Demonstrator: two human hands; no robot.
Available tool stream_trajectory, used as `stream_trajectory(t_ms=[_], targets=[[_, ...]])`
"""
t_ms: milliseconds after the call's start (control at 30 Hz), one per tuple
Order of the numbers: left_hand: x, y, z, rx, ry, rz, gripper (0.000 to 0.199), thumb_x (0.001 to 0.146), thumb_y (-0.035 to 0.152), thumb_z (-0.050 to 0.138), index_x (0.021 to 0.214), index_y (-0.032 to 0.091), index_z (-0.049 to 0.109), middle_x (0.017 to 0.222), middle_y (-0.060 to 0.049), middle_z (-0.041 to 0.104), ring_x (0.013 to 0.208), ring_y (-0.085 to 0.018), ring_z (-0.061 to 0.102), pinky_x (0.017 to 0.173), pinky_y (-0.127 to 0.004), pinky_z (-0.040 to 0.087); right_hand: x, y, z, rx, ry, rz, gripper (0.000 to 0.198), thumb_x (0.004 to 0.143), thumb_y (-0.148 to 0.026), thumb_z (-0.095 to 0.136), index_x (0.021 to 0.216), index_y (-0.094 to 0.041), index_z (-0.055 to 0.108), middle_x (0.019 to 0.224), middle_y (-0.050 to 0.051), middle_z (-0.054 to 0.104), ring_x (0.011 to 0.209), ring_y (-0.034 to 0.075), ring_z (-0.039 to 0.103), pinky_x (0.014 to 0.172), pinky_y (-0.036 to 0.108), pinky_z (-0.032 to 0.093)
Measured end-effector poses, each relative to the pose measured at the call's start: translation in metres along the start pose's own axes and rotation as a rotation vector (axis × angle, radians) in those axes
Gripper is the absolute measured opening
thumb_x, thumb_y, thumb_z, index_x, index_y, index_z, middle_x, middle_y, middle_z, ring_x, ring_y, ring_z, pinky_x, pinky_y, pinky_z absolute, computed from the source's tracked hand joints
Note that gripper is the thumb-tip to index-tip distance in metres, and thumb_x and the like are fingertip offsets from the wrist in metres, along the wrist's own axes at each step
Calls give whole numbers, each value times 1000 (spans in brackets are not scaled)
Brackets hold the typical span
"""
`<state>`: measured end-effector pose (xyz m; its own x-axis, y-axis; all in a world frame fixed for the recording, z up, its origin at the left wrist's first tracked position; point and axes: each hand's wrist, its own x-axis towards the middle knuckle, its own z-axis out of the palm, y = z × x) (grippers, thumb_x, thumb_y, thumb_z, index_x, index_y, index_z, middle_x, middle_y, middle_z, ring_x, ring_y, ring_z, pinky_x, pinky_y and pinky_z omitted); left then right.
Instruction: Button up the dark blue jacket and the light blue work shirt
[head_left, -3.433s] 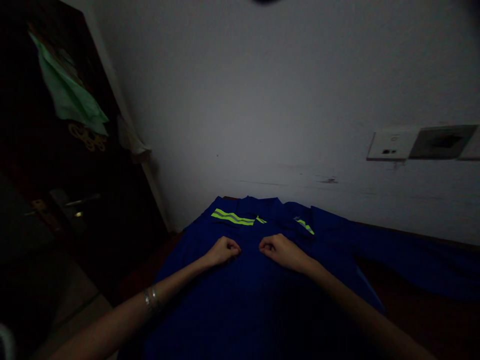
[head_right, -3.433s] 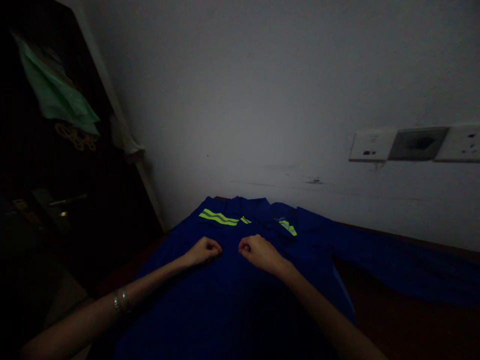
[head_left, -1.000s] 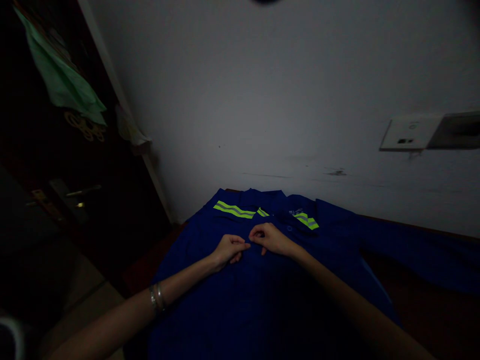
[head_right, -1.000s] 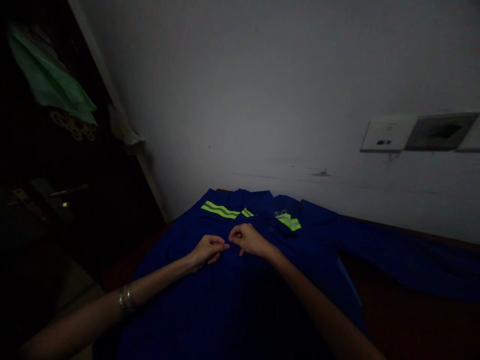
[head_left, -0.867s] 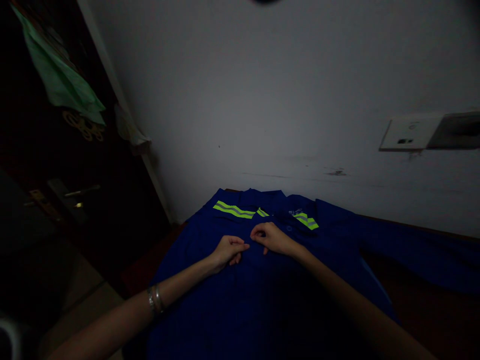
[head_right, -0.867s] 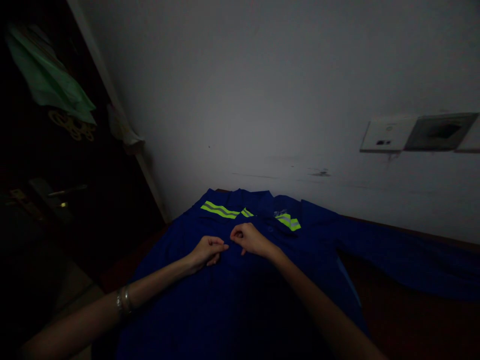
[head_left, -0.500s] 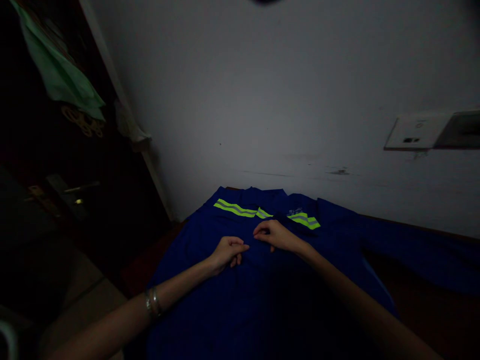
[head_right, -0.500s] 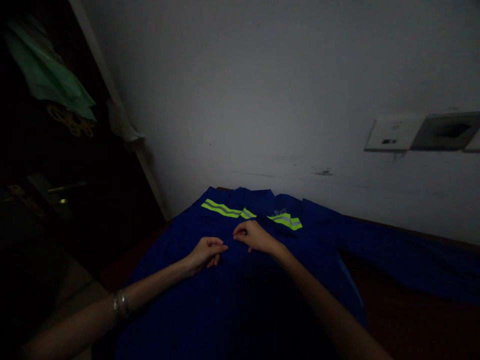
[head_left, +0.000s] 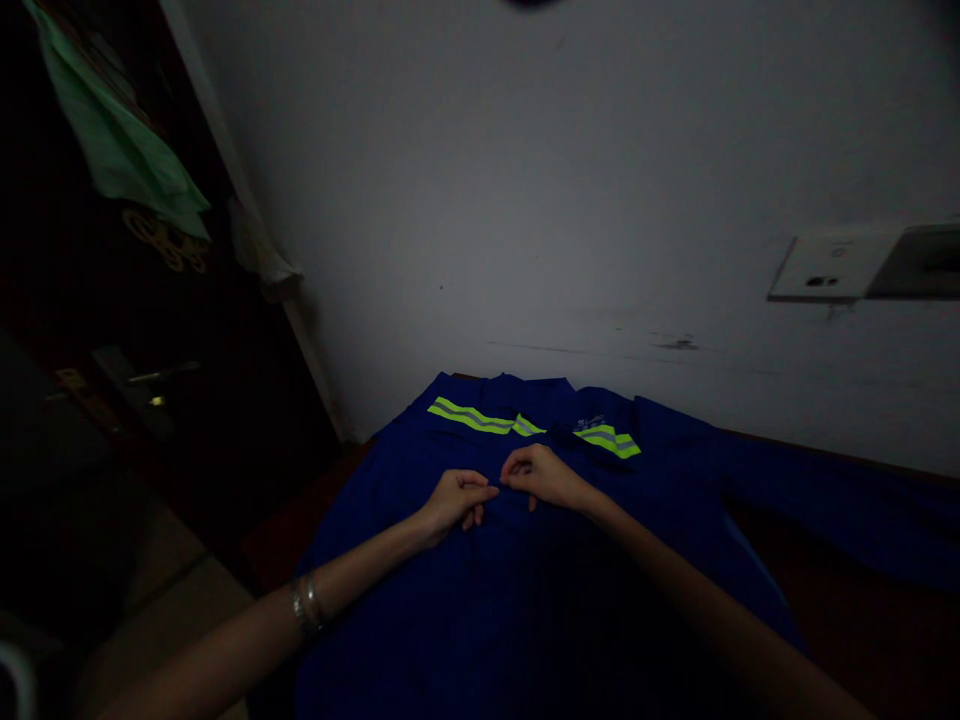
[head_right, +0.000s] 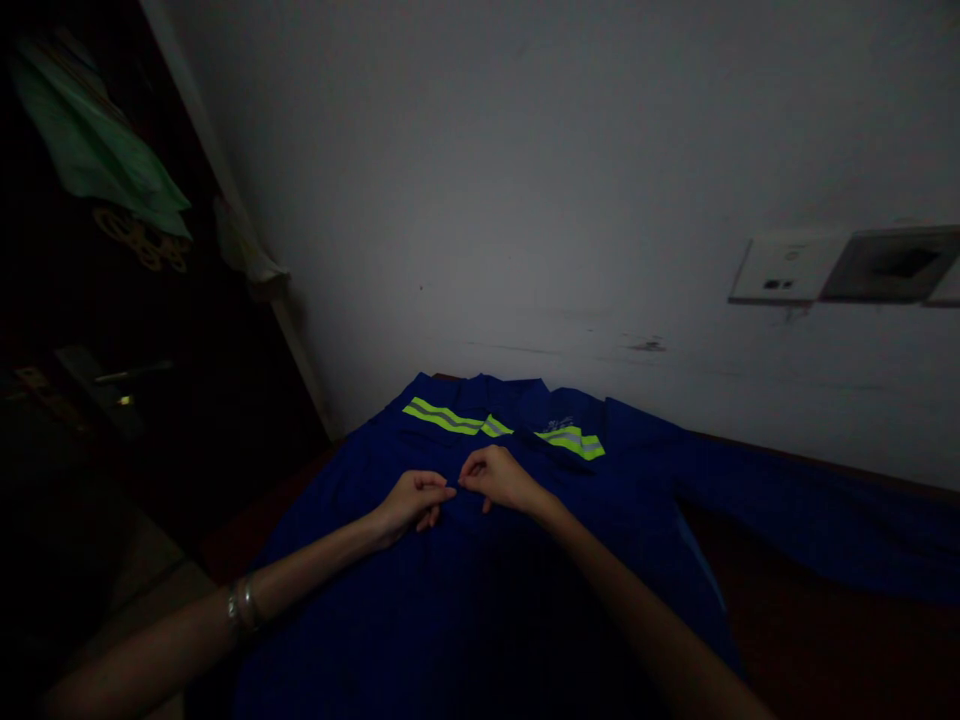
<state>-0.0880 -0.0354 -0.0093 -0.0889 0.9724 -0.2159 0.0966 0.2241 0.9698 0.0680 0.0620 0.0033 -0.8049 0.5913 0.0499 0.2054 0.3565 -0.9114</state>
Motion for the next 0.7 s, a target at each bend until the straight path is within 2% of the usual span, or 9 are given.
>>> stream_trajectory(t_ms=[100,233,400,700], targets=[[1,1,1,5,18,0,34,62,40,68,75,13,53,38,5,51,28,-5,37,32,-16,22,0,1,-1,0,2,-3,15,70,-23,56,76,-10,59,63,-1,57,41,6,53,34,16,44],[0,3,2,-8,43,-10,36,58,40,71,72,15,51,34,10,41,27,-4,31,32,-17,15,-2,-3,-3,-74,-11,-23,14,71,-22,55,77,-10,59,65,0,58,40,6,53,32,14,42],[1,2,1,-43,18,-1,36,58,41,72,70,15,50,34,12,35,29,-2,24,33,-17,11,-7,-13,-5,-173,-12,-71,14,72,-21,52,77,-10,59,67,0,57,39,5,52,31,13,40],[3,-1,1,-79,10,33,32,60,39,71,68,15,51,35,11,35,29,-2,22,34,-18,11,-11,-22,-4,-384,17,-167,13,72,-14,47,77,-11,59,69,2,56,43,5,50,32,12,38]])
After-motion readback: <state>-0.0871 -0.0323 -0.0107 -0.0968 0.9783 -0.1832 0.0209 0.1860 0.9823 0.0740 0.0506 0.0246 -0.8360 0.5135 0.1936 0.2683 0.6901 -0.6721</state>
